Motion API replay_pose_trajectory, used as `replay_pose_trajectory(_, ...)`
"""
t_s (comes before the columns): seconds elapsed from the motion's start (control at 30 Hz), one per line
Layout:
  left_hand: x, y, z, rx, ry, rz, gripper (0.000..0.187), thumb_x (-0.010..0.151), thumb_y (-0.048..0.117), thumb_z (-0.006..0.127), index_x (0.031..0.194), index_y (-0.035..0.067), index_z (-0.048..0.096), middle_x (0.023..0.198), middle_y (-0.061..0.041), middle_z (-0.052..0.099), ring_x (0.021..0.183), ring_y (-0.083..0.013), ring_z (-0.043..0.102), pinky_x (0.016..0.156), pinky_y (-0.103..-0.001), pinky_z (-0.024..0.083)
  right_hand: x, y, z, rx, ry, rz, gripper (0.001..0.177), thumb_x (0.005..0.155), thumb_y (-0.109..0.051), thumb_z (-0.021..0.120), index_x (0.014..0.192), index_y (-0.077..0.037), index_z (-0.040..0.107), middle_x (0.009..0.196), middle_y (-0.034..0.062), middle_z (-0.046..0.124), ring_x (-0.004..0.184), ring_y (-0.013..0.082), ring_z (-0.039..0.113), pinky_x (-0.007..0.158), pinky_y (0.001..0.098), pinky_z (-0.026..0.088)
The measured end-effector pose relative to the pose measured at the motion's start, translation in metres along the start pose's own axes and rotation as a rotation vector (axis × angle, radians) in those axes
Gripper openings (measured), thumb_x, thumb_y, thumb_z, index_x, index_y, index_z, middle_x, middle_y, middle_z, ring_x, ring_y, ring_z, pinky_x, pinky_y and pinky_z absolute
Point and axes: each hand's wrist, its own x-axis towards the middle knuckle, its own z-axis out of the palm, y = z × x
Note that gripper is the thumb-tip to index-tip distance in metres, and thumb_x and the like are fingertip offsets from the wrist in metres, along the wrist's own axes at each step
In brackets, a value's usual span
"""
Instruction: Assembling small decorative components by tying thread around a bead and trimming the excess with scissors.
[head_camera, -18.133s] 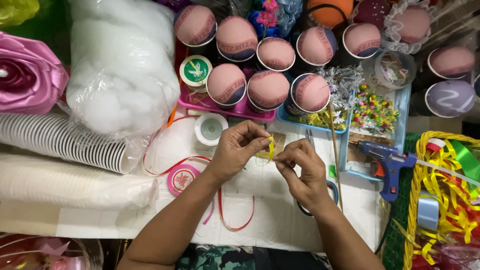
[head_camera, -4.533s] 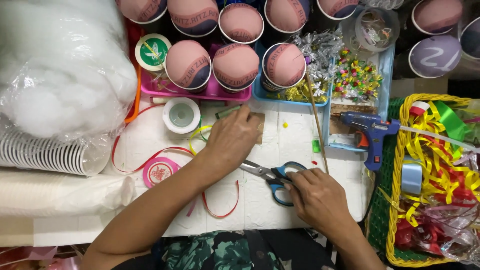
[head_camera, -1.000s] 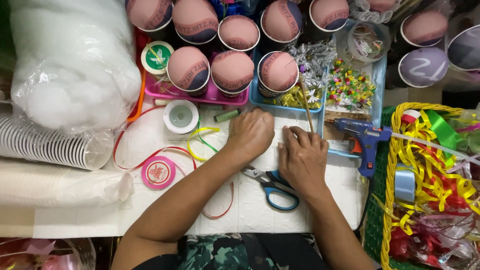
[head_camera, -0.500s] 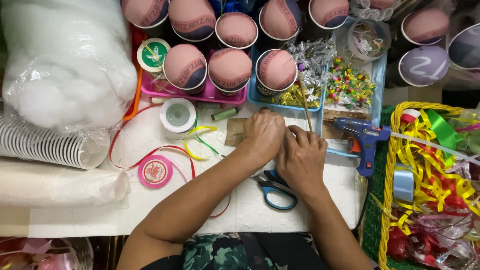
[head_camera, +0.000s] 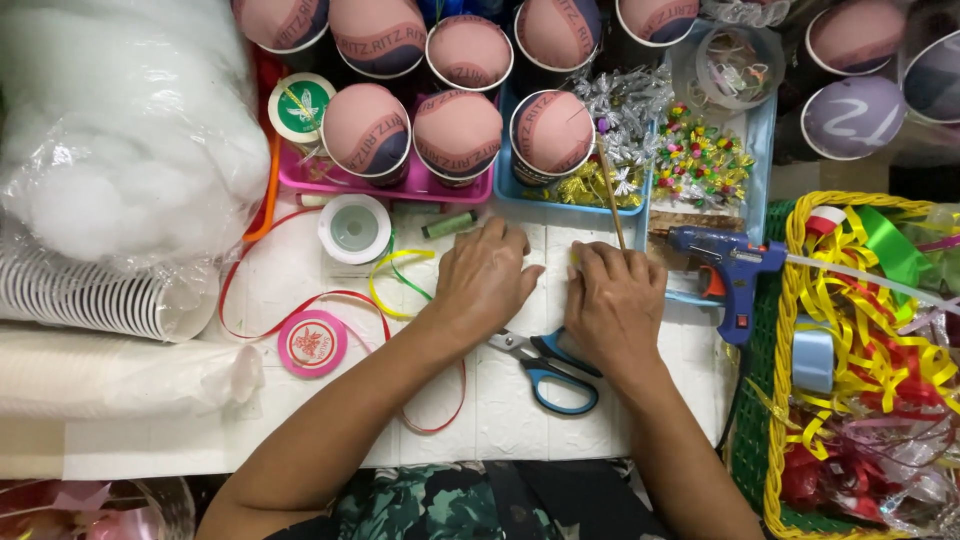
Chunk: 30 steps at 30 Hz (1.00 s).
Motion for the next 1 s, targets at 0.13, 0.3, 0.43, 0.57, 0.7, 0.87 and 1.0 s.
replay_pose_trajectory(0.13, -0.008, -0.004, 0.013, 0.004, -0.045, 0.071, 0.023, 0.086, 0.018, 0.076, 0.096, -0.001, 0.068, 0.093, -0.017, 0.06, 0.088, -0.0384, 0.069, 0.078, -0.056, 0.055, 0.006, 0.009, 0.0, -0.074, -0.009, -0.002, 0.019, 0.099, -0.032, 0.058, 0.103, -0.02, 0.072, 0.104, -0.0006, 0.071, 0.099, 0.0206, 0.064, 0.091, 0.0428, 0.038)
replay_pose_trajectory(0.3, -0.015, -0.006, 0.014, -0.045, -0.073, 0.106, 0.02, 0.088, 0.015, 0.073, 0.098, -0.002, 0.067, 0.093, -0.016, 0.057, 0.084, -0.0351, 0.067, 0.062, -0.052, 0.058, 0.022, 0.005, -0.013, -0.07, -0.035, -0.027, 0.014, 0.091, -0.026, 0.065, 0.102, -0.017, 0.067, 0.092, 0.0029, 0.066, 0.093, 0.0264, 0.066, 0.086, 0.0447, 0.044)
replay_pose_trajectory(0.43, -0.024, -0.007, 0.015, -0.059, -0.092, 0.154, 0.021, 0.088, 0.014, 0.074, 0.1, -0.002, 0.068, 0.094, -0.016, 0.057, 0.083, -0.0352, 0.067, 0.061, -0.052, 0.059, 0.038, 0.0, -0.004, -0.047, -0.059, -0.097, 0.013, 0.092, -0.029, 0.063, 0.097, -0.018, 0.068, 0.085, 0.003, 0.065, 0.09, 0.028, 0.068, 0.083, 0.0447, 0.044)
replay_pose_trajectory(0.57, -0.026, -0.02, 0.053, -0.071, -0.067, 0.203, 0.016, 0.088, 0.012, 0.067, 0.092, -0.003, 0.07, 0.091, -0.017, 0.057, 0.079, -0.0364, 0.066, 0.058, -0.052, 0.058, 0.056, -0.009, 0.001, -0.13, -0.125, -0.162, 0.024, 0.086, -0.035, 0.054, 0.081, -0.015, 0.065, 0.078, 0.0087, 0.067, 0.084, 0.0338, 0.068, 0.078, 0.0487, 0.041)
replay_pose_trajectory(0.7, -0.037, -0.014, 0.036, -0.072, -0.081, 0.207, 0.016, 0.087, 0.014, 0.066, 0.088, -0.002, 0.07, 0.091, -0.017, 0.057, 0.08, -0.0355, 0.065, 0.058, -0.05, 0.058, 0.067, 0.001, 0.035, -0.227, -0.226, -0.213, 0.033, 0.079, -0.042, 0.054, 0.081, -0.013, 0.069, 0.075, 0.0119, 0.067, 0.081, 0.0348, 0.066, 0.077, 0.0488, 0.038)
replay_pose_trajectory(0.87, -0.045, -0.01, 0.026, -0.068, -0.136, 0.209, 0.017, 0.089, 0.015, 0.063, 0.087, 0.0, 0.07, 0.092, -0.015, 0.059, 0.082, -0.0331, 0.066, 0.061, -0.047, 0.058, 0.082, -0.032, 0.01, -0.378, -0.507, -0.147, 0.033, 0.085, -0.034, 0.046, 0.086, -0.016, 0.074, 0.075, 0.0055, 0.073, 0.078, 0.0313, 0.071, 0.079, 0.0504, 0.035)
replay_pose_trajectory(1.0, -0.053, -0.011, 0.02, -0.061, -0.152, 0.232, 0.019, 0.088, 0.016, 0.066, 0.089, -0.003, 0.07, 0.093, -0.017, 0.059, 0.085, -0.0358, 0.066, 0.063, -0.049, 0.059, 0.079, -0.027, 0.033, -0.375, -0.551, -0.155, 0.032, 0.083, -0.03, 0.042, 0.085, -0.019, 0.071, 0.074, 0.0006, 0.073, 0.077, 0.0289, 0.073, 0.073, 0.0477, 0.036)
